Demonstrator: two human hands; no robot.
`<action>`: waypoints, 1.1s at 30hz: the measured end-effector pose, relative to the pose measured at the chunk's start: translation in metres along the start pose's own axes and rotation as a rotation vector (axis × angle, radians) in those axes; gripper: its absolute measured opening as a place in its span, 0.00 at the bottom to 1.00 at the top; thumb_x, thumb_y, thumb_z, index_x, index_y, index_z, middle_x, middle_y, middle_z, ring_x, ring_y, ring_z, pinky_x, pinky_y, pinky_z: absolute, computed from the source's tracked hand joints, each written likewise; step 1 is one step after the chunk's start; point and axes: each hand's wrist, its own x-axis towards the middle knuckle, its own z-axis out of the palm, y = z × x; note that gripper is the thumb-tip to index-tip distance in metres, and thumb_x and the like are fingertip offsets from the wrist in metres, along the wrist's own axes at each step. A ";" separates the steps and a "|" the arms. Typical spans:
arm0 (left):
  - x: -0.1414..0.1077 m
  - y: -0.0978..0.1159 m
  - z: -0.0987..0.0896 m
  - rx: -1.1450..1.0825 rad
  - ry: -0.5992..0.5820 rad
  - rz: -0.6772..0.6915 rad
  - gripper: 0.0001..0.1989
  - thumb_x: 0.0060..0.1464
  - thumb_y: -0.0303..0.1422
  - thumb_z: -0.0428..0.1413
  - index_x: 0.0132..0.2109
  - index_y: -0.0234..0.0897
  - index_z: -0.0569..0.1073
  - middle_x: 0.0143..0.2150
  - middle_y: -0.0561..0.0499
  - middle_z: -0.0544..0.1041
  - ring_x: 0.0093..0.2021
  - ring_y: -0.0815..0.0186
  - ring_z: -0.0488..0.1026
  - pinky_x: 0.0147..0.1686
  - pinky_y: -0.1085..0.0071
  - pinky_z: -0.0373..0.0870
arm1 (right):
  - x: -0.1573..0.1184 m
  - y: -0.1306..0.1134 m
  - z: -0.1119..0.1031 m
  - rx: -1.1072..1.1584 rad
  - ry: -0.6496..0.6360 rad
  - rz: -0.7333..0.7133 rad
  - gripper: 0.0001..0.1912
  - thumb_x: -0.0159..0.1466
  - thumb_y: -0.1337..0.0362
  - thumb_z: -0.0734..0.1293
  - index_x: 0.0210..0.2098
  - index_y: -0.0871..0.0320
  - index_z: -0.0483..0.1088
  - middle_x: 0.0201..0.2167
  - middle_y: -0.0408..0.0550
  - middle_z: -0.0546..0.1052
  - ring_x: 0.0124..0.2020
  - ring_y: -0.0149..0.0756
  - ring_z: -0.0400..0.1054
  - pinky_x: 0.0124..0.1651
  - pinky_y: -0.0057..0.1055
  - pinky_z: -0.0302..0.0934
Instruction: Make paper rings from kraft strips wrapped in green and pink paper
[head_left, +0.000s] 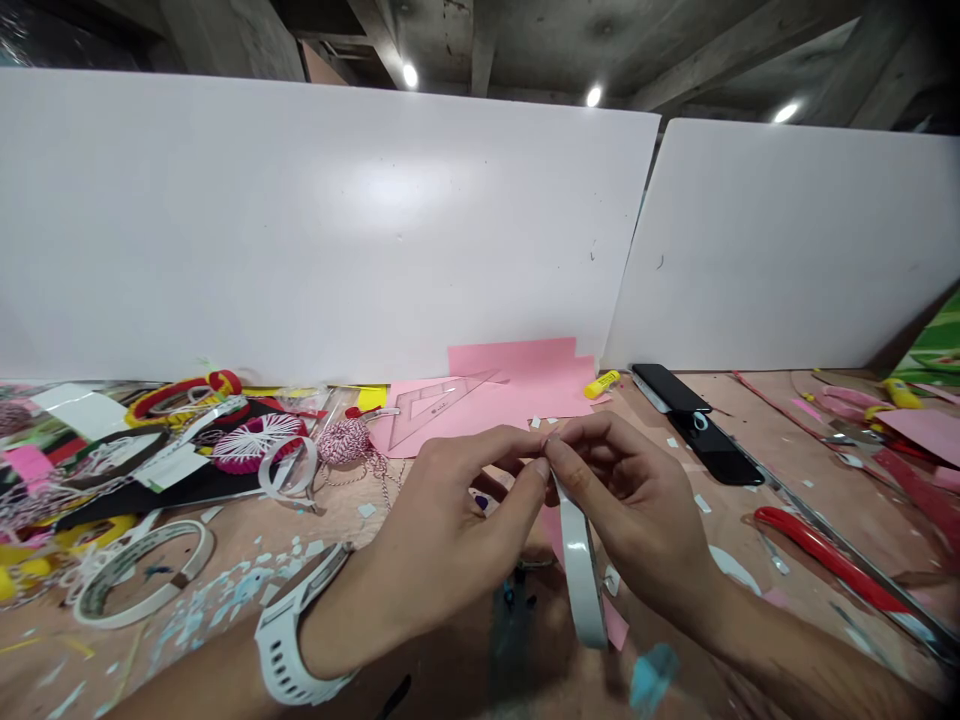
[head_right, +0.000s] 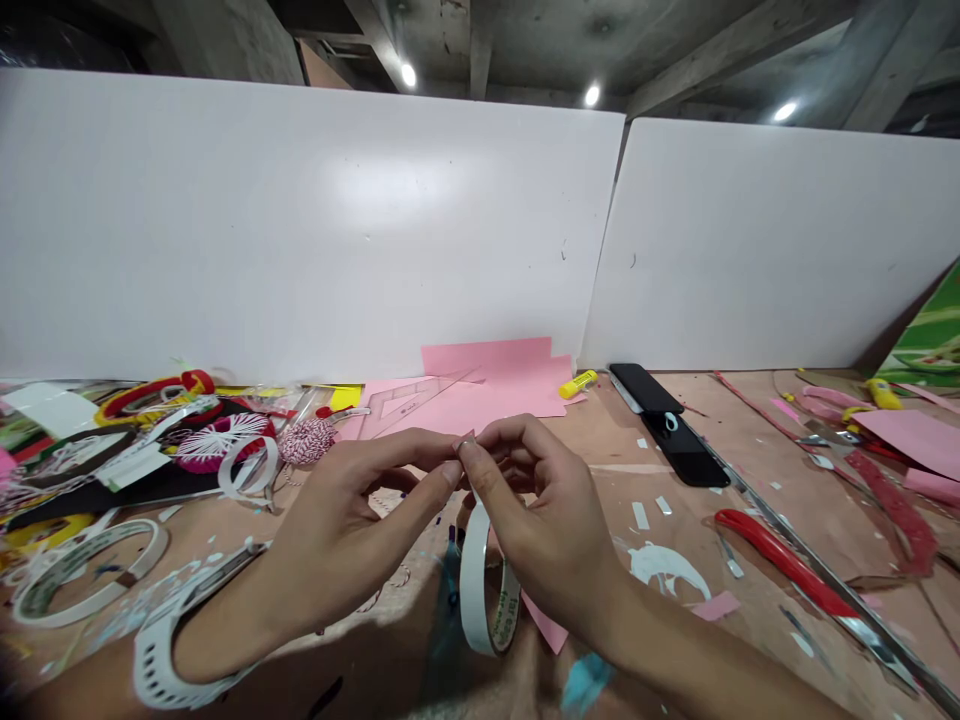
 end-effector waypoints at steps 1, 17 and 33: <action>0.000 0.000 0.000 -0.001 0.001 0.000 0.12 0.68 0.33 0.55 0.55 0.47 0.79 0.48 0.55 0.84 0.42 0.70 0.80 0.41 0.75 0.78 | 0.000 0.000 0.000 0.006 -0.005 0.005 0.10 0.66 0.54 0.73 0.39 0.52 0.73 0.36 0.45 0.78 0.36 0.36 0.74 0.39 0.34 0.69; 0.005 0.000 -0.002 -0.144 0.022 -0.083 0.08 0.65 0.35 0.59 0.47 0.41 0.83 0.37 0.53 0.83 0.36 0.70 0.79 0.35 0.77 0.76 | 0.000 -0.001 -0.003 0.049 -0.069 0.101 0.19 0.65 0.61 0.75 0.49 0.48 0.63 0.30 0.37 0.79 0.31 0.34 0.73 0.36 0.32 0.67; 0.007 -0.002 -0.011 0.216 -0.011 0.023 0.09 0.66 0.33 0.56 0.40 0.38 0.81 0.33 0.54 0.81 0.33 0.69 0.75 0.31 0.74 0.69 | -0.001 0.007 0.002 0.009 -0.154 0.241 0.20 0.66 0.53 0.72 0.52 0.50 0.62 0.35 0.41 0.76 0.29 0.32 0.68 0.37 0.35 0.70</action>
